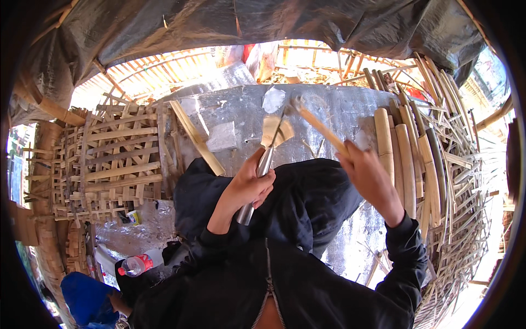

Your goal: The person uses a chisel and a hammer to carve and shape pieces of bamboo, striking the chisel with the hammer to remove material and refine the edges.

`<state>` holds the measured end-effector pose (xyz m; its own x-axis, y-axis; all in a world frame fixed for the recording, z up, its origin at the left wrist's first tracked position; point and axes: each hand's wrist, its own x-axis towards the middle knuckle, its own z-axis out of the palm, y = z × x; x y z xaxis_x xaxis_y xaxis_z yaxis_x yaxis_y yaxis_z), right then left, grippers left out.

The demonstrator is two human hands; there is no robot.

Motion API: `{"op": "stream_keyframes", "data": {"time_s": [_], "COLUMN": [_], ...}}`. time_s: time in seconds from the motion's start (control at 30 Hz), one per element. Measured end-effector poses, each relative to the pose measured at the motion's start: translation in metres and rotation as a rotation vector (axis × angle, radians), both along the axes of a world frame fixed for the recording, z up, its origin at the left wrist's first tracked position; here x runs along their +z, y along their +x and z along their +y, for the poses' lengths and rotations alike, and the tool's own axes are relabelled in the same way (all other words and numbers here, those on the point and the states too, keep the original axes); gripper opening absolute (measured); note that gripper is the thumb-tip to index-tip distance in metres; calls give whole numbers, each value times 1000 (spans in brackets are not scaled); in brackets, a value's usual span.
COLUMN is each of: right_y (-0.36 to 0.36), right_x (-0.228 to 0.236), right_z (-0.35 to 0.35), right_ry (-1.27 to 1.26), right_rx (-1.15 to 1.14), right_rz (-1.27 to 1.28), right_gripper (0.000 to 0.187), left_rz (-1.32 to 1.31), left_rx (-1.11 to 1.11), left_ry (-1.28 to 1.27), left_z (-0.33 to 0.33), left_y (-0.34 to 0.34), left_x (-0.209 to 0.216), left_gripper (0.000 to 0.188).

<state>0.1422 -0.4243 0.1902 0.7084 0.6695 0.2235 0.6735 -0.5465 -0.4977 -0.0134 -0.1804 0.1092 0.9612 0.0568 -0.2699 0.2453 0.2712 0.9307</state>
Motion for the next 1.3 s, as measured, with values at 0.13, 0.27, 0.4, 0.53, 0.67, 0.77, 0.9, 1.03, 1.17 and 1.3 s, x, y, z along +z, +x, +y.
{"op": "stream_keyframes", "data": {"time_s": [0.13,0.27,0.4,0.53,0.67,0.77,0.9,1.03,1.17,1.3], "right_y": [-2,-10,9,15,6,8,17,15,5,22], "right_x": [2,31,-8,-24,17,24,-31,6,28,-29], "right_z": [-6,20,12,-6,16,26,16,15,34,38], "right_ry": [-104,168,2,-236,85,300,-84,-103,157,81], "right_rx": [112,-92,7,98,-61,-165,77,-23,-140,-2], "right_rz": [-82,101,26,-101,81,190,-13,3,97,95], "right_gripper": [25,22,21,21,20,18,21,20,21,24], "left_rz": [28,13,28,57,6,13,101,47,49,77], "left_rx": [27,58,35,68,37,1,29,58,41,26], "left_ry": [12,8,25,-3,13,33,10,1,-9,2], "left_z": [11,15,15,18,21,20,22,30,28,27], "left_y": [-6,-6,1,0,0,4,10,6,9,15], "left_x": [-1,-5,-2,-4,-5,-8,6,-6,-8,5], "left_gripper": [35,32,34,36,37,36,32,29,31,34]}}
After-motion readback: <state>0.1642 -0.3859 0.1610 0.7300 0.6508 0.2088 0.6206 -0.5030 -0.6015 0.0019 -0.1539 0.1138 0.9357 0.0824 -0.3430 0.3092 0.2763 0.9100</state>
